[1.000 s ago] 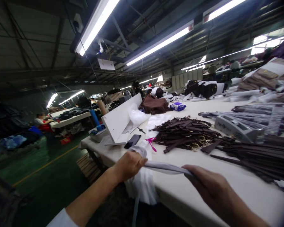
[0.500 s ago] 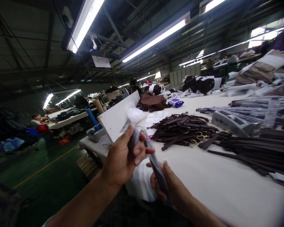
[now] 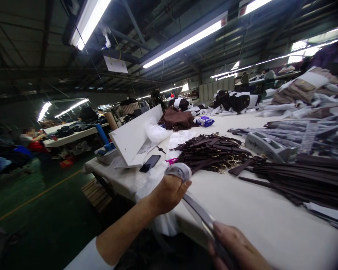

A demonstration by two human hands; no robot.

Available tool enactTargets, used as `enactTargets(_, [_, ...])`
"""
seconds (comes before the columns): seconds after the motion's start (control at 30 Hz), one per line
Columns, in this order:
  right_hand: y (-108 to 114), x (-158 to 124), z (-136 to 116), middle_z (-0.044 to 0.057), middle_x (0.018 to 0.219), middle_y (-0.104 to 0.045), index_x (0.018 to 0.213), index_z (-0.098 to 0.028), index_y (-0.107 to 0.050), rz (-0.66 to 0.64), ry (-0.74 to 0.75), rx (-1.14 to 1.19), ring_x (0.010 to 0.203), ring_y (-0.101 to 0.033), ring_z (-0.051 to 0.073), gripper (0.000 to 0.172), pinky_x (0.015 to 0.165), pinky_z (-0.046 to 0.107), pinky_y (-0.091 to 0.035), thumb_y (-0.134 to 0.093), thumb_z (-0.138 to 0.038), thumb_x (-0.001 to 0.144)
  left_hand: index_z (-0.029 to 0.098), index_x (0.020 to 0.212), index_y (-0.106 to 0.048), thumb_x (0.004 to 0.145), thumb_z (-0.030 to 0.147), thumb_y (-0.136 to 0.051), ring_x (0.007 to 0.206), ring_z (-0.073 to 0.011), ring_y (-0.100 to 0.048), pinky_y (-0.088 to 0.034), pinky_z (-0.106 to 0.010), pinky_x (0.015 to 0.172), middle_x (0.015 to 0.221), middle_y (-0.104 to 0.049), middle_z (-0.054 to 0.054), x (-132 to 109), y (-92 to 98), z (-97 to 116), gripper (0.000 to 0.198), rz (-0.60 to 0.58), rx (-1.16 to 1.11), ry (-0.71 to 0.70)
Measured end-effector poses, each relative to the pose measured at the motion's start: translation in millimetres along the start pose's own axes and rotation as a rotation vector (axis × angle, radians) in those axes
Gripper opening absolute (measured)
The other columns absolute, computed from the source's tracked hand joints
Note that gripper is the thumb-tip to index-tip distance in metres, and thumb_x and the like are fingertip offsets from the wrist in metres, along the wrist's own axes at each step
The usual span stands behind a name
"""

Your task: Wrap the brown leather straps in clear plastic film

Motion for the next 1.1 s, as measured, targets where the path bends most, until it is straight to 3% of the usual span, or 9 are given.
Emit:
enactTargets(0.1, [17.5,-3.6,-12.5,-0.009,0.039,-0.033,0.071,-0.018,-0.050,0.000,-0.206,0.197,0.028,-0.024,0.003,0.045,0.029,0.013,-0.017,-0.044,-0.063,0.079,0.009,0.091,-0.056,0.089,0.042,-0.031,0.085,-0.0258,-0.057,-0.045,-0.039,0.078,0.087,-0.062,-0.017,-28.2,-24.3,-4.5,0.042,-0.146,0.135,-0.157])
enactTargets(0.2, [32.5,10.8,-21.8,-0.012,0.037,-0.026,0.072,-0.019,-0.047,-0.147,-0.241,0.176,0.026,-0.013,0.003,0.042,0.027,0.015,-0.013,-0.042,-0.060,0.082,0.009,0.081,-0.057,0.088,0.044,-0.029,0.073,-0.0239,-0.056,-0.046,-0.036,0.067,0.076,-0.061,-0.015,-51.4,-36.6,-6.3,0.044,-0.210,0.188,-0.134])
enactTargets(0.3, [47.6,36.6,-44.7,-0.010,0.044,-0.035,0.083,-0.018,-0.051,-0.273,0.007,-0.301,0.033,-0.024,0.004,0.040,0.032,0.016,-0.019,-0.054,-0.057,0.078,0.014,0.067,-0.053,0.090,0.041,-0.027,0.056,-0.0154,-0.052,-0.041,-0.026,0.053,0.060,-0.056,-0.007,-65.8,-34.1,-5.0,0.044,-0.256,0.082,0.084])
enactTargets(0.43, [55.9,68.2,-88.6,-0.001,0.068,-0.054,0.086,-0.016,-0.057,-0.275,0.516,-1.030,0.059,-0.044,0.011,0.029,0.051,0.021,-0.031,-0.066,-0.042,0.074,0.013,0.064,-0.055,0.087,0.054,-0.030,0.029,-0.0062,-0.034,-0.025,-0.018,0.031,0.040,-0.044,0.002,-78.1,-29.5,2.5,0.053,-0.430,-0.694,0.628])
enactTargets(0.53, [47.9,81.3,-88.4,0.001,0.069,-0.054,0.076,-0.016,-0.061,-0.375,0.595,-1.115,0.061,-0.047,0.013,0.035,0.054,0.023,-0.035,-0.045,-0.045,0.088,0.010,0.060,-0.058,0.081,0.062,-0.034,0.023,-0.0067,-0.033,-0.017,-0.017,0.025,0.033,-0.041,0.002,-71.2,-16.2,14.1,0.061,-0.285,-1.274,0.754])
enactTargets(0.63, [34.7,83.0,-56.0,0.005,0.083,-0.057,0.104,-0.016,-0.057,-0.294,0.606,-1.007,0.071,-0.053,0.016,0.045,0.063,0.026,-0.041,-0.024,-0.046,0.094,0.009,0.059,-0.059,0.084,0.059,-0.035,0.028,-0.0088,-0.045,-0.031,-0.014,0.031,0.029,-0.034,0.004,-56.1,3.8,20.2,0.060,-0.098,-1.583,0.767])
enactTargets(0.8, [16.4,69.2,-4.4,0.004,0.090,-0.056,0.131,-0.019,-0.028,0.047,0.745,-0.691,0.065,-0.050,0.015,0.063,0.059,0.026,-0.041,-0.047,-0.053,0.081,0.007,0.066,-0.062,0.095,0.043,-0.017,0.024,-0.0044,-0.041,-0.050,-0.025,0.058,0.031,-0.039,0.006,-32.0,26.4,19.5,0.064,0.153,-1.670,0.732])
enactTargets(0.97, [11.7,61.8,2.7,0.003,0.075,-0.056,0.097,-0.019,-0.048,0.214,0.742,-0.800,0.065,-0.053,0.015,0.018,0.062,0.026,-0.040,-0.034,-0.029,0.091,0.006,0.071,-0.062,0.095,0.040,-0.020,0.025,-0.0034,-0.042,-0.052,-0.024,0.058,0.035,-0.042,0.005,-23.4,24.9,18.0,0.059,0.255,-1.698,0.703])
enactTargets(1.1, [12.1,53.7,20.9,-0.001,0.060,-0.052,0.076,-0.020,-0.048,0.184,0.580,-0.759,0.051,-0.050,0.013,0.031,0.053,0.024,-0.037,-0.029,-0.037,0.094,0.008,0.077,-0.062,0.094,0.031,-0.028,0.030,-0.0026,-0.043,-0.054,-0.030,0.073,0.041,-0.046,0.006,-20.1,21.5,17.1,0.044,0.378,-1.657,0.624])
Point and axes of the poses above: each hand's wrist, its own x-axis towards the middle knuckle, its own y-axis out of the back of the hand, z = x × y, the point moved 3 cm from there along x, towards the middle knuckle
